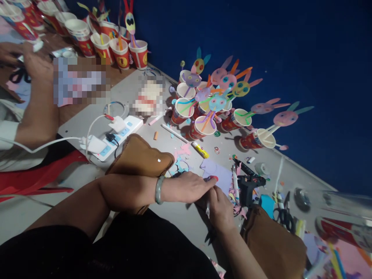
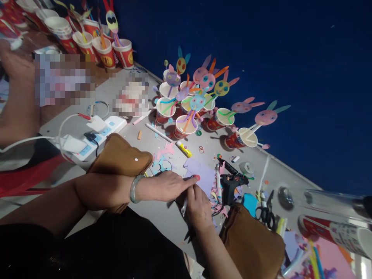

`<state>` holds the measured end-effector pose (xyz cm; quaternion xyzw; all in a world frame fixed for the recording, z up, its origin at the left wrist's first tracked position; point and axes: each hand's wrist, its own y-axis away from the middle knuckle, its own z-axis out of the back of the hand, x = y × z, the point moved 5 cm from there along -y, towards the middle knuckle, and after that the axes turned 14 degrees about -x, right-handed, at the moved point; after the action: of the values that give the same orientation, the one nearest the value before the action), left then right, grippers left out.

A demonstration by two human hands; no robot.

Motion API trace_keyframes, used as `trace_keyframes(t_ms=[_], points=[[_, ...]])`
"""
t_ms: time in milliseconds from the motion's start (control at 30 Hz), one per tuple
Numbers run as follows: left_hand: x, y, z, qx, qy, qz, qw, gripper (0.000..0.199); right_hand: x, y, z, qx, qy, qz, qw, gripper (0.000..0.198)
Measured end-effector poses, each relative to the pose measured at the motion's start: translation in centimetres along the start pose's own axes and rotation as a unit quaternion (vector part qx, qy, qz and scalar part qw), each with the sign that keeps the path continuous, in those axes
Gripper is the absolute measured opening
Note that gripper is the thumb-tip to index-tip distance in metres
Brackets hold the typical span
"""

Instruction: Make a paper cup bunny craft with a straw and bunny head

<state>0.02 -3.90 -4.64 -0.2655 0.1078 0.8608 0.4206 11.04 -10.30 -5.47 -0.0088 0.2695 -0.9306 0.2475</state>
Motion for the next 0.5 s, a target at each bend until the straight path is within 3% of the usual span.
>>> trace_keyframes(t_ms=[367,500], points=[[0.21,-0.21,-0.11,0.020,0.013,0.012,1.000,0.061,0.22,-0.53,0.16,0.002,0.006,0.004,1.000,0.039],[0.31,-0.07,-0.43,-0.002,0.017,-0.002,1.000,0.061,0.13,-0.29,0.22,0.004,-0.016,-0.005,1.000,0.038]])
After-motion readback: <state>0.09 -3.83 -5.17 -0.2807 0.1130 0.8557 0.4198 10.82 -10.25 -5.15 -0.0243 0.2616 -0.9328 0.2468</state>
